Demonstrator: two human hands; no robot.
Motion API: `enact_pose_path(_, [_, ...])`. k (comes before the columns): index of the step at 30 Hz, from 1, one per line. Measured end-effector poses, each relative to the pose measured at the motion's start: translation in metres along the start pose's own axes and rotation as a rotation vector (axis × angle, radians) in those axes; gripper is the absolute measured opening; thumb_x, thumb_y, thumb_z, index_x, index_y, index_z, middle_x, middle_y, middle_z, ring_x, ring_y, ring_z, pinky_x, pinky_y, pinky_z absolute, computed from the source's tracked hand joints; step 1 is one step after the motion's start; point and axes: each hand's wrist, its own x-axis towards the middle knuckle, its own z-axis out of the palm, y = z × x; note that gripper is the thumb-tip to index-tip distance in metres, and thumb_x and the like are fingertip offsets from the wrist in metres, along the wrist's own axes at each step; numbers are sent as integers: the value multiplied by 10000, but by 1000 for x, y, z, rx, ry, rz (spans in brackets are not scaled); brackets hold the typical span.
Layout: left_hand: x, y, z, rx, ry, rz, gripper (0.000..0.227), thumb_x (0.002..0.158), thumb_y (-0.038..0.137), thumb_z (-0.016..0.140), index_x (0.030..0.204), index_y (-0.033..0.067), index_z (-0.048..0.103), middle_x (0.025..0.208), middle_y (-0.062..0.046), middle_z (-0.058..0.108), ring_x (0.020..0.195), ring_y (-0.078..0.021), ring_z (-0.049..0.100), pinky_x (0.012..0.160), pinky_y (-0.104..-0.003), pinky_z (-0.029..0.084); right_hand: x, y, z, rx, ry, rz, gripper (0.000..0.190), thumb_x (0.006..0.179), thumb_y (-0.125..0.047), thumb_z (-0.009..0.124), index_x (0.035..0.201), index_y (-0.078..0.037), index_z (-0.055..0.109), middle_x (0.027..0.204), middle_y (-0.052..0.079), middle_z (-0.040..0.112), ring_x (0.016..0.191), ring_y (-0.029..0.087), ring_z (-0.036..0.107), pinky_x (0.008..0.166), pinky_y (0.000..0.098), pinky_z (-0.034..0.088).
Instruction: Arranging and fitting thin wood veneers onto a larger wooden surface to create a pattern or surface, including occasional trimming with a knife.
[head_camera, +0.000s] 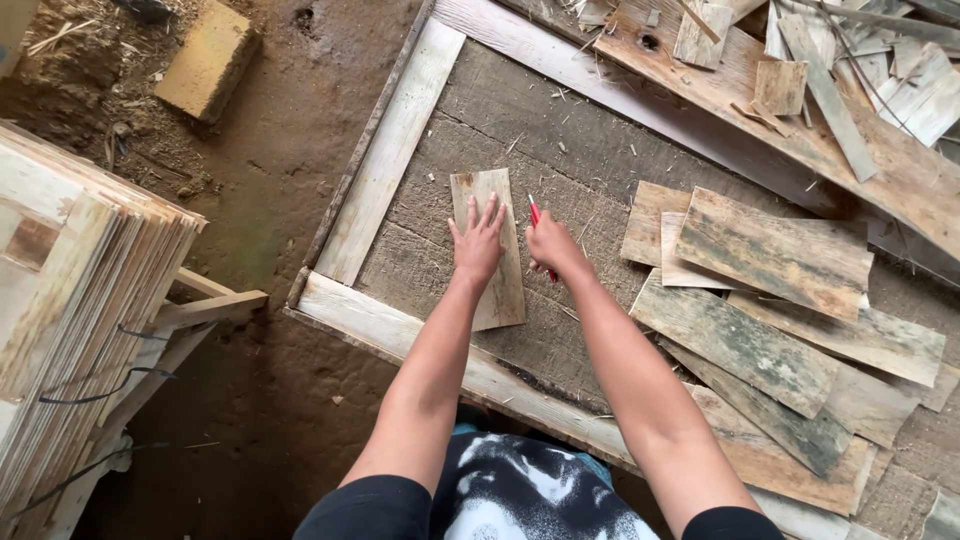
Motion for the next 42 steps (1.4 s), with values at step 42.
enact_pose_path(42, [5, -5, 14, -70, 28, -30, 875, 834, 300, 835, 1586, 291, 389, 1724, 72, 147, 1588, -346, 78, 1160, -775, 219, -53, -13, 50, -206, -1, 162, 472, 963, -249, 395, 1311, 60, 473, 1181, 334, 685, 1118, 499, 679, 961, 586, 538])
